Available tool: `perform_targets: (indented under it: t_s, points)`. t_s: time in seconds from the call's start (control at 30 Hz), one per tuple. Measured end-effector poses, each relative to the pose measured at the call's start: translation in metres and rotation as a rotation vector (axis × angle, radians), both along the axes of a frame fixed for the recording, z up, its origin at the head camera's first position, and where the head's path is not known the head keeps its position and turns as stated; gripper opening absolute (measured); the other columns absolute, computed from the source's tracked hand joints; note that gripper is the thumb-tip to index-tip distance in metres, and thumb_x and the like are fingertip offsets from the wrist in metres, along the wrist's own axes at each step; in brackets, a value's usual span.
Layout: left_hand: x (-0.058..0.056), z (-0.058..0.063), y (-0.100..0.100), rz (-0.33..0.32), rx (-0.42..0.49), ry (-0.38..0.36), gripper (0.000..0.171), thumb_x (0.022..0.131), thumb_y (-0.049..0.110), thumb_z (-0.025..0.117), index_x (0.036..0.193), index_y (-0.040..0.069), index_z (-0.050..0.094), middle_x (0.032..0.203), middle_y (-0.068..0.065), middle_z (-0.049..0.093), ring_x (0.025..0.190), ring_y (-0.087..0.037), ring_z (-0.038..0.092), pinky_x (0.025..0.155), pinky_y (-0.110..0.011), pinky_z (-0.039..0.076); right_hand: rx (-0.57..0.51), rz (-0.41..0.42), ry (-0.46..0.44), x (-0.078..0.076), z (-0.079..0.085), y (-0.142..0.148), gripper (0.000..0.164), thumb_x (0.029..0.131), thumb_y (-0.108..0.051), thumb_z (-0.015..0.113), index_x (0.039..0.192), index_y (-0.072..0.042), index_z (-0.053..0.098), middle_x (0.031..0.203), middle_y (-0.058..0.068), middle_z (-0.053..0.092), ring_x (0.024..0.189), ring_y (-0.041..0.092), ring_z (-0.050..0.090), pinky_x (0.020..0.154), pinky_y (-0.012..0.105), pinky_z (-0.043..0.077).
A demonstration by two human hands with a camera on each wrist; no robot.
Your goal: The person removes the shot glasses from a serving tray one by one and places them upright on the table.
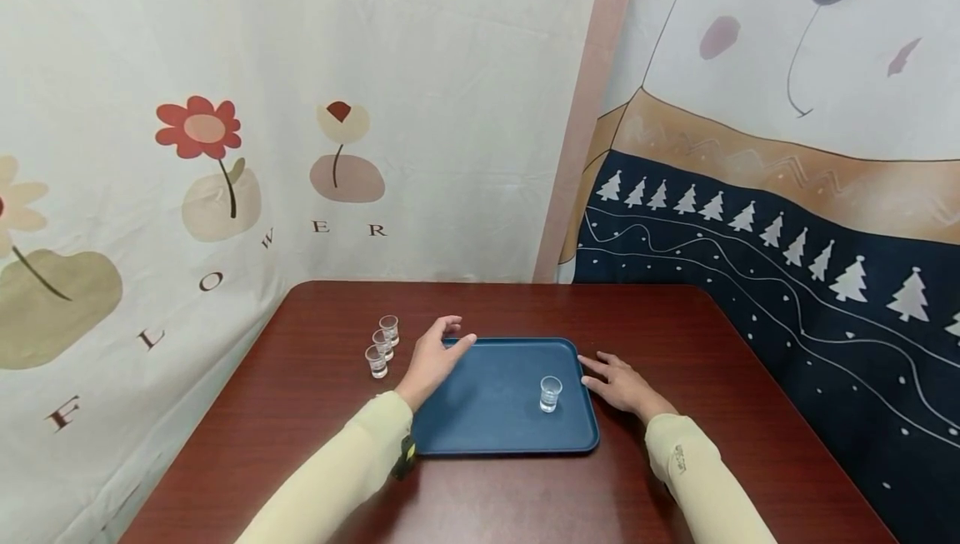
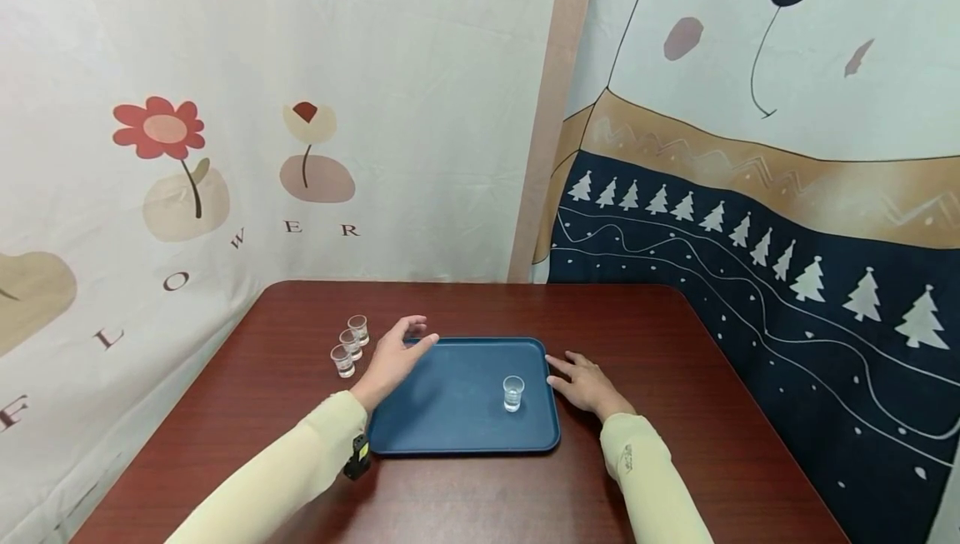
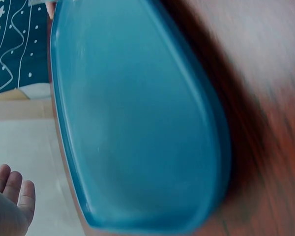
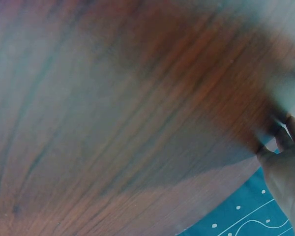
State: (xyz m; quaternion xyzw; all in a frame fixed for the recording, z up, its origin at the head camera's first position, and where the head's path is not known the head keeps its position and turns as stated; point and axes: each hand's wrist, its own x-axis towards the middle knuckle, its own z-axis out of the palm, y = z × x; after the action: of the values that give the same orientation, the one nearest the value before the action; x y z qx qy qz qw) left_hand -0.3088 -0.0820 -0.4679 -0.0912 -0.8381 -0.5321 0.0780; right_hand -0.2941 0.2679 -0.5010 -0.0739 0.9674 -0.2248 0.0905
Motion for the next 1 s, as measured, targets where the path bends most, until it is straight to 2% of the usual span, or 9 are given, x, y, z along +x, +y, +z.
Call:
perform_targets:
  t_s: [0.27,0.53,1.0]
  points:
    - [0.01,-0.004,0.022,-0.065,-0.002,-0.04,0.053,0.094,0.033,0.07,0.139,0.011,0.053,0.134,-0.014,0.057,0.127,-0.031,0.051,0.101,-0.053,0.043,-0.016,-0.014,-0.02,0.001,0.001,-0.001,0.054,0.102,-0.038,0.054,0.151,-0.019,0.044,0.156,0.026,0.028,0.14,0.052,0.025,0.107,0.068,0.025]
    - [0.015,-0.011,0.037,-0.117,-0.037,-0.05,0.053,0.094,0.033,0.07,0.139,0.011,0.052,0.136,-0.015,0.057,0.127,-0.03,0.051,0.101,-0.051,0.044,0.0,0.014,0.018,0.001,-0.002,0.001,0.052,0.103,-0.035,0.054,0.151,-0.016,0.045,0.154,0.028,0.03,0.138,0.054,0.027,0.106,0.069,0.026]
    - [0.028,-0.021,0.061,-0.185,-0.043,-0.069,0.056,0.092,0.029,0.073,0.138,0.005,0.053,0.132,-0.017,0.058,0.123,-0.032,0.054,0.1,-0.05,0.045,-0.005,0.021,0.022,0.001,-0.001,0.002,0.052,0.103,-0.035,0.053,0.15,-0.016,0.045,0.154,0.028,0.03,0.138,0.055,0.027,0.106,0.069,0.026]
